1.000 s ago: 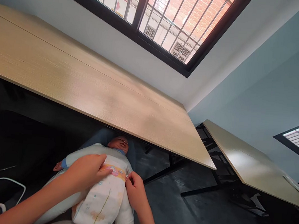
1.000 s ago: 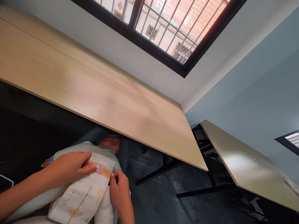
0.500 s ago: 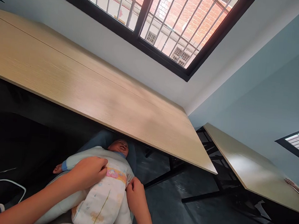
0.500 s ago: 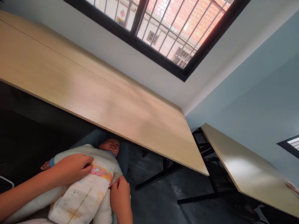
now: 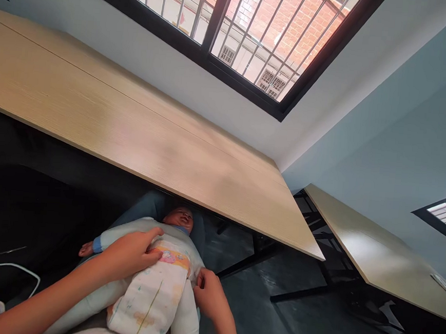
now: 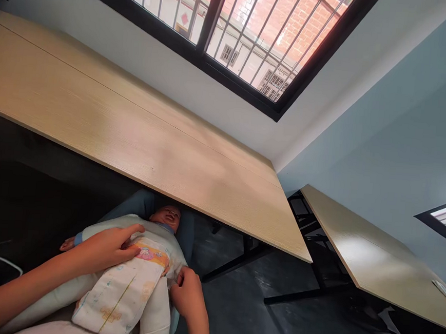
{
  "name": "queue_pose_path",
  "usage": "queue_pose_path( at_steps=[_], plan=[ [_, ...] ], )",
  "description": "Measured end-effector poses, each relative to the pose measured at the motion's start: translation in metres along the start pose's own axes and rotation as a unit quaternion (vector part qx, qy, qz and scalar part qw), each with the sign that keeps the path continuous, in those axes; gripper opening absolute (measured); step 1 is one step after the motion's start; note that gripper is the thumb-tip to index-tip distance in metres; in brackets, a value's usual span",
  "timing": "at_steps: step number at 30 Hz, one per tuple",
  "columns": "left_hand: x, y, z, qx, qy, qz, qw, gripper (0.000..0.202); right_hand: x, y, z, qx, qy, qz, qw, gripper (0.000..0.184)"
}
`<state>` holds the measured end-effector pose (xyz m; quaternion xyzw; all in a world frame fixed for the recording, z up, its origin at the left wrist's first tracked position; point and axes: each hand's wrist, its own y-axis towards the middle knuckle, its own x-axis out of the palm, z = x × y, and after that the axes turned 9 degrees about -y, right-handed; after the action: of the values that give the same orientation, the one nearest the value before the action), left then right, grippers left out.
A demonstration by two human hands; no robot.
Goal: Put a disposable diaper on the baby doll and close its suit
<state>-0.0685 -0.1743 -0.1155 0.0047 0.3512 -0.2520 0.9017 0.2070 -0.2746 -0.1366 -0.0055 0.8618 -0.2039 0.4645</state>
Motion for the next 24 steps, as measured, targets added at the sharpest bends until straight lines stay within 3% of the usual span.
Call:
queue_pose_path(
  at_steps=[6, 11, 19, 24],
  plan=[
    [-0.001, 0.004, -0.003, 0.023, -0.019, -0.007, 1.0, 0.044, -0.003, 0.006, -0.001, 0.077, 0.135, -0.091, 0.984, 0.031],
    [0.0, 0.015, -0.011, 0.007, -0.027, 0.019, 0.999, 0.043, 0.002, 0.013, -0.001, 0.077, 0.155, -0.067, 0.983, 0.03],
    [0.003, 0.019, -0.013, 0.059, -0.074, 0.028, 0.995, 0.053, 0.013, 0.028, 0.012, 0.077, 0.163, -0.067, 0.981, 0.025],
    [-0.007, 0.014, -0.024, 0.012, -0.096, 0.05, 0.994, 0.051, 0.014, 0.034, 0.018, 0.079, 0.161, -0.07, 0.981, 0.022]
  ],
)
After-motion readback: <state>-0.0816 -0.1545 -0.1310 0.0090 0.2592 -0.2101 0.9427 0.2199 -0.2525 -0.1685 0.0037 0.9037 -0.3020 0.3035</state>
